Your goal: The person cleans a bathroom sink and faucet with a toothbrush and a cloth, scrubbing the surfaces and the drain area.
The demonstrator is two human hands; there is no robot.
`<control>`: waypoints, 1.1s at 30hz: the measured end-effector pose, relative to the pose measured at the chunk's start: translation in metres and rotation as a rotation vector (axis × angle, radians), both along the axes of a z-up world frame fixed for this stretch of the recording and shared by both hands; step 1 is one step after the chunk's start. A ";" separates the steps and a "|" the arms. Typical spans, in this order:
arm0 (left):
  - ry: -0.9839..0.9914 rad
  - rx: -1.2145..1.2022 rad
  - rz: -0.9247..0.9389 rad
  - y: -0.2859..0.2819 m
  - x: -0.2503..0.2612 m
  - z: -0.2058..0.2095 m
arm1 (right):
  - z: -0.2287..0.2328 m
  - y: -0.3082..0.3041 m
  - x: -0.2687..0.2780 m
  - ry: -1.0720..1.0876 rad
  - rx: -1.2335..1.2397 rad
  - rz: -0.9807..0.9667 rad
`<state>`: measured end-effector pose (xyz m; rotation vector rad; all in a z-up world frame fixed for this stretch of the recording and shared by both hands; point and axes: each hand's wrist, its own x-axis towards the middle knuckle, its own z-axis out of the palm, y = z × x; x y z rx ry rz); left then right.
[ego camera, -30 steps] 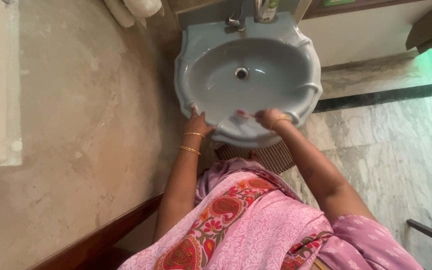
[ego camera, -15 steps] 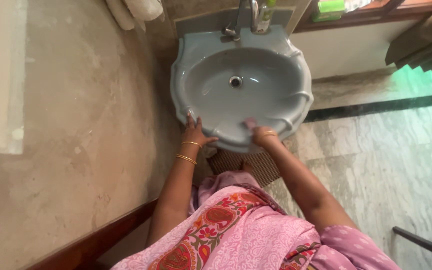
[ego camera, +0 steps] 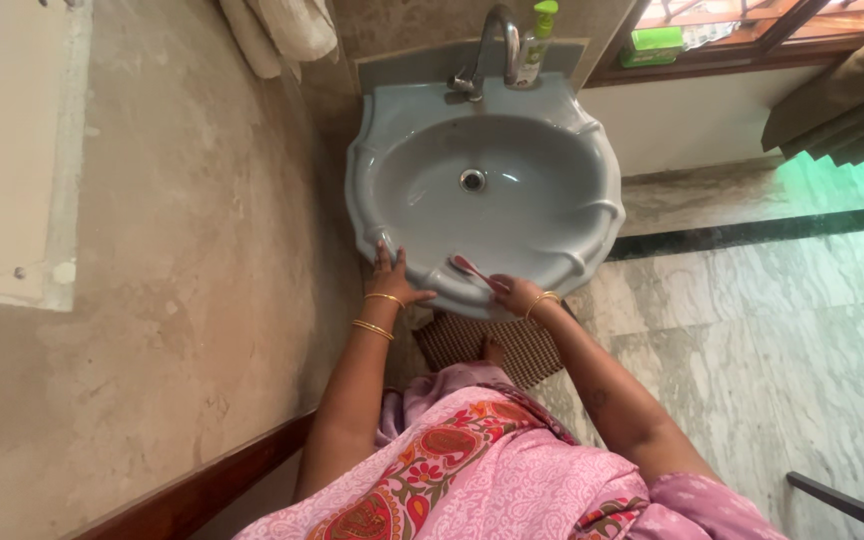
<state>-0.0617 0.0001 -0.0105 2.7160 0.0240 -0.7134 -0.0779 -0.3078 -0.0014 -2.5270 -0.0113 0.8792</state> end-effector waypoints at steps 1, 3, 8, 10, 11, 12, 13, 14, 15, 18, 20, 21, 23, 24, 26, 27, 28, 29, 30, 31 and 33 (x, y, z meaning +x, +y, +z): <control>0.011 -0.003 0.001 0.000 0.000 0.003 | 0.001 0.001 -0.002 -0.008 0.018 -0.024; 0.035 -0.006 0.003 0.002 0.003 0.009 | 0.013 0.008 -0.006 -0.055 0.072 -0.046; 0.040 0.034 0.017 -0.006 0.001 0.015 | 0.074 0.028 -0.005 0.021 0.386 -0.262; 0.023 0.023 0.021 -0.002 -0.001 0.010 | 0.085 0.031 0.000 0.034 0.389 -0.272; 0.001 -0.001 0.019 -0.001 -0.001 0.006 | 0.084 0.032 0.000 0.040 0.388 -0.275; -0.021 -0.025 0.016 0.000 -0.001 0.001 | 0.081 0.035 0.000 -0.007 0.215 -0.229; -0.017 -0.030 0.011 0.003 -0.001 -0.004 | 0.076 0.041 -0.002 -0.054 0.045 -0.180; -0.013 -0.035 0.007 0.004 -0.002 -0.008 | 0.072 0.045 -0.003 -0.100 -0.126 -0.130; -0.016 -0.044 0.003 0.004 0.003 -0.011 | 0.069 0.047 -0.005 -0.105 -0.049 -0.131; -0.069 -0.065 -0.034 0.008 0.003 -0.014 | 0.062 0.060 -0.009 -0.135 0.142 -0.103; -0.018 -0.074 0.000 0.007 -0.004 -0.012 | 0.049 0.061 -0.015 -0.173 0.219 -0.051; -0.004 -0.078 0.021 0.007 -0.001 -0.007 | 0.041 0.059 -0.013 -0.182 0.247 -0.018; 0.019 -0.067 0.013 0.006 -0.001 0.000 | 0.019 0.049 -0.009 -0.198 0.304 0.046; 0.031 -0.062 0.009 0.006 -0.002 0.001 | 0.008 0.040 -0.004 -0.155 0.212 0.049; 0.043 -0.073 0.004 0.005 0.003 -0.001 | -0.008 0.015 0.014 -0.044 -0.057 0.133; 0.051 -0.075 0.002 0.007 0.003 -0.004 | -0.010 0.005 0.021 0.029 -0.231 0.214; 0.038 -0.083 0.008 0.008 0.003 -0.006 | -0.009 -0.004 0.027 0.020 -0.271 0.180; 0.026 -0.091 0.012 0.007 0.003 -0.007 | -0.005 -0.013 0.030 0.013 -0.310 0.144; 0.014 -0.099 0.015 0.007 0.002 -0.009 | 0.000 -0.015 0.031 0.006 -0.350 0.107; -0.008 -0.102 0.001 0.009 0.004 -0.011 | 0.012 -0.010 0.033 -0.054 -0.289 0.117; -0.045 -0.108 -0.030 0.010 0.002 -0.018 | 0.042 0.006 0.025 -0.161 -0.166 0.141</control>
